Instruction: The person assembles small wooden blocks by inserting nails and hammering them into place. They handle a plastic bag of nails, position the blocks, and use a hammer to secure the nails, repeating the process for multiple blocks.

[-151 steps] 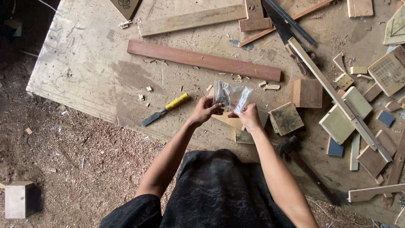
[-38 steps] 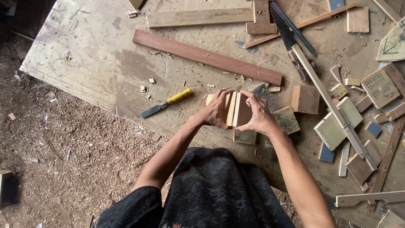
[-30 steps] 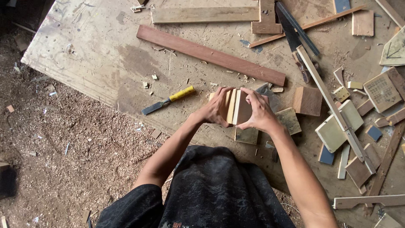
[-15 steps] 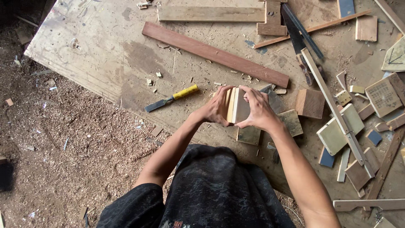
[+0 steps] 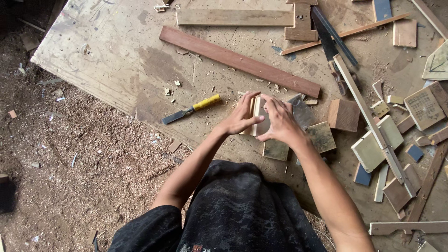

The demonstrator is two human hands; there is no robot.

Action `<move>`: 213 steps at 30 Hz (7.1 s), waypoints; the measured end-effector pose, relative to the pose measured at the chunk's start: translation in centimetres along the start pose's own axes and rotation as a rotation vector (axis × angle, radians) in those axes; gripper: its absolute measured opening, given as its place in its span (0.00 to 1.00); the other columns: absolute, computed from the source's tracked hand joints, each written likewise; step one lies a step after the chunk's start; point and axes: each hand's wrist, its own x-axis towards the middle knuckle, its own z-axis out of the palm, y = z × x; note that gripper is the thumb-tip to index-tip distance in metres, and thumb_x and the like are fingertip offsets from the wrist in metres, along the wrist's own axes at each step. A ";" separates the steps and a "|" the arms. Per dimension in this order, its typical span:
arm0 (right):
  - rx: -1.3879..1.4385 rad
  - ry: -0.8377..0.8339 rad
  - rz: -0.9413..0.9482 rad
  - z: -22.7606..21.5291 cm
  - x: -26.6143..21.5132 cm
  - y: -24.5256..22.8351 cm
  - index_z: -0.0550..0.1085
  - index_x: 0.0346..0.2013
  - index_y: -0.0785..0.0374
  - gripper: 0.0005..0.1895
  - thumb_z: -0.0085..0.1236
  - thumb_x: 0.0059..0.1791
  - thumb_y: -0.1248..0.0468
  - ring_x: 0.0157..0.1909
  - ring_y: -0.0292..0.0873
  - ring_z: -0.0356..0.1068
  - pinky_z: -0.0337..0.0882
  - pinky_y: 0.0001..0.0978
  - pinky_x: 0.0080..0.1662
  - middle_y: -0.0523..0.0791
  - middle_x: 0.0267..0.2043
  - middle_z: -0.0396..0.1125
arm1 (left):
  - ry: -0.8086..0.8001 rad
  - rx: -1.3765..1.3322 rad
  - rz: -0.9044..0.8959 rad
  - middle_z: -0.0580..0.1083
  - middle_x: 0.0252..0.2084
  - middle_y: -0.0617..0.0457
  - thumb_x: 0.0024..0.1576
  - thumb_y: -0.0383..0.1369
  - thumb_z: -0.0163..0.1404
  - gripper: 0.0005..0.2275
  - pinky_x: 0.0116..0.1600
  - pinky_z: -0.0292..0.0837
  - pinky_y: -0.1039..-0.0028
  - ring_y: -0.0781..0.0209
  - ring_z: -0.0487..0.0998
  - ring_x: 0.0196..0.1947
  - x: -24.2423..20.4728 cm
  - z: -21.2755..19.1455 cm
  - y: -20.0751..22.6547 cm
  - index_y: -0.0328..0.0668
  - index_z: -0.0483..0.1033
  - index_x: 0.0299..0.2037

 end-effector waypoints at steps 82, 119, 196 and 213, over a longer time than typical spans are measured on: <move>1.059 0.641 0.876 24.9 -5.9 11.1 0.76 0.45 0.68 0.27 0.40 0.61 0.47 0.44 0.42 0.69 0.69 0.38 0.51 0.51 0.42 0.71 | 0.180 0.674 0.214 0.60 0.65 0.31 0.53 0.42 0.59 0.33 0.68 0.56 0.46 0.33 0.59 0.65 8.7 3.1 -4.2 0.35 0.62 0.66; 0.065 0.329 0.364 20.6 -39.4 24.8 0.69 0.52 0.68 0.24 0.58 0.52 0.51 0.51 0.63 0.67 0.68 0.54 0.51 0.56 0.50 0.65 | 1.160 0.052 -0.094 0.81 0.44 0.47 0.57 0.23 0.55 0.10 0.54 0.80 0.70 0.60 0.83 0.44 -5.7 19.9 -6.5 0.38 0.82 0.47; 0.830 -0.094 0.385 16.6 -10.2 10.8 0.71 0.34 0.66 0.13 0.52 0.54 0.57 0.20 0.37 0.66 0.66 0.34 0.24 0.43 0.21 0.65 | 0.959 0.576 -0.061 0.75 0.42 0.60 0.52 0.33 0.61 0.09 0.61 0.60 0.64 0.55 0.70 0.52 -3.2 9.7 -13.1 0.57 0.85 0.43; 0.754 -0.056 0.350 15.7 -10.6 10.9 0.74 0.37 0.67 0.13 0.53 0.52 0.57 0.22 0.39 0.68 0.67 0.36 0.26 0.44 0.22 0.68 | 0.993 0.622 -0.011 0.78 0.37 0.62 0.51 0.35 0.62 0.06 0.61 0.57 0.61 0.54 0.71 0.51 -2.9 9.6 -12.9 0.54 0.86 0.38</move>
